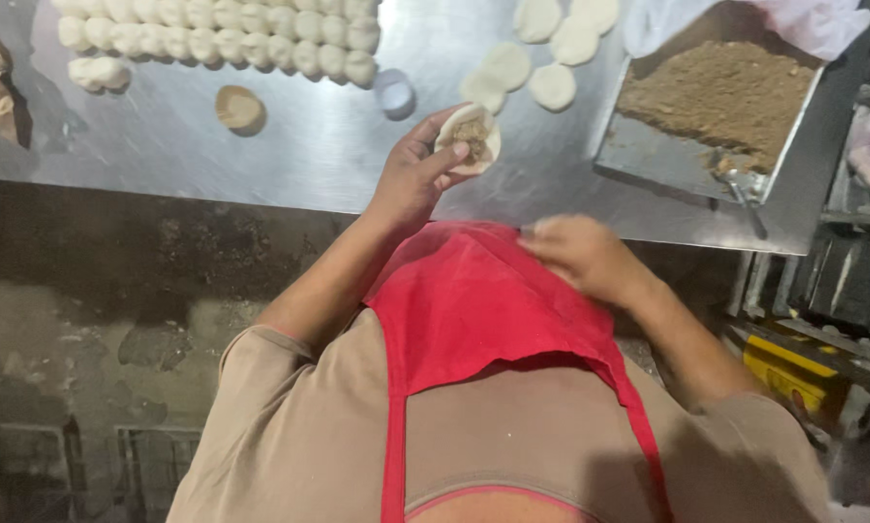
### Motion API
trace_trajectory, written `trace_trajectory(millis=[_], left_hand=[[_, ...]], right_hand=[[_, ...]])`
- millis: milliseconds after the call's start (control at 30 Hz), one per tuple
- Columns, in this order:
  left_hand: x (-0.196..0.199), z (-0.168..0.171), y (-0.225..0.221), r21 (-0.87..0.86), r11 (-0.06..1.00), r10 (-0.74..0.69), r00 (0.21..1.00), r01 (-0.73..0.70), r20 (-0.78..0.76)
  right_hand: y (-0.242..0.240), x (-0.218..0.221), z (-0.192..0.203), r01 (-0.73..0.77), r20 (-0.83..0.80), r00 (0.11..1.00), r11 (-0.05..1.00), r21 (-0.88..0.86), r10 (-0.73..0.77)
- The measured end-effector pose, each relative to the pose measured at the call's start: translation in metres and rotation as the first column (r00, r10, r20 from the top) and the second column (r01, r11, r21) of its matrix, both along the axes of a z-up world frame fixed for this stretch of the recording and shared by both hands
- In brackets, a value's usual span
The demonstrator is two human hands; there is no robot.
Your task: The person prepares stuffed dough balls by hand and using a spoon; they scoop filling from a tray onto a flattened dough circle, pinch the edges of the dough to seal it, and place the finished ball into a paper liner on a tray.
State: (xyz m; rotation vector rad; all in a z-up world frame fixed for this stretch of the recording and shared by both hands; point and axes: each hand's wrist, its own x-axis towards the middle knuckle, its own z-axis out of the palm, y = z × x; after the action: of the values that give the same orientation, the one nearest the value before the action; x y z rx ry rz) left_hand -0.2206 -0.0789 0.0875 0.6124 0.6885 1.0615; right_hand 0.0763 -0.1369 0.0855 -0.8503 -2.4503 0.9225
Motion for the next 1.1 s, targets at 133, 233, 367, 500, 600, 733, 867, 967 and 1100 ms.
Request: trace_trajectory(millis=[133,233,367,500,600,733,867,967,1100], left_hand=[[-0.06,0.004,-0.01,-0.019,0.996,-0.089,0.993,0.091,0.083],[-0.095,0.003,-0.017,-0.013,0.986,-0.161,0.971,0.166,0.176],[-0.137,0.009,-0.024,-0.02,0.986,-0.159,0.977,0.164,0.139],[-0.165,0.012,-0.028,-0.039,0.985,-0.158,0.966,0.169,0.206],[-0.175,0.011,-0.032,-0.079,0.984,-0.138,0.967,0.158,0.214],[-0.183,0.015,-0.032,-0.108,0.982,-0.131,0.969,0.156,0.209],[-0.188,0.019,-0.036,-0.156,0.977,-0.108,0.972,0.143,0.21],[-0.182,0.021,-0.034,-0.165,0.979,-0.081,0.976,0.116,0.204],[-0.162,0.027,-0.03,-0.135,0.989,-0.039,0.984,0.063,0.176]], right_hand=[[0.021,-0.084,0.023,0.329,-0.226,0.892,0.906,-0.268,-0.391],[0.031,-0.144,0.014,0.165,-0.424,0.779,0.803,-0.573,-0.462],[0.026,-0.195,0.013,0.128,-0.521,0.761,0.878,-0.462,-0.386],[0.02,-0.225,0.02,0.219,-0.487,0.779,0.899,-0.379,-0.395],[0.019,-0.24,0.027,0.289,-0.487,0.793,0.93,-0.229,-0.366],[0.027,-0.253,0.038,0.344,-0.431,0.855,0.938,0.053,-0.289],[0.033,-0.254,0.046,0.242,-0.442,0.878,0.967,0.084,-0.182],[0.037,-0.25,0.046,0.263,-0.436,0.878,0.96,0.094,-0.198],[0.04,-0.24,0.042,0.336,-0.476,0.84,0.938,0.082,-0.26]])
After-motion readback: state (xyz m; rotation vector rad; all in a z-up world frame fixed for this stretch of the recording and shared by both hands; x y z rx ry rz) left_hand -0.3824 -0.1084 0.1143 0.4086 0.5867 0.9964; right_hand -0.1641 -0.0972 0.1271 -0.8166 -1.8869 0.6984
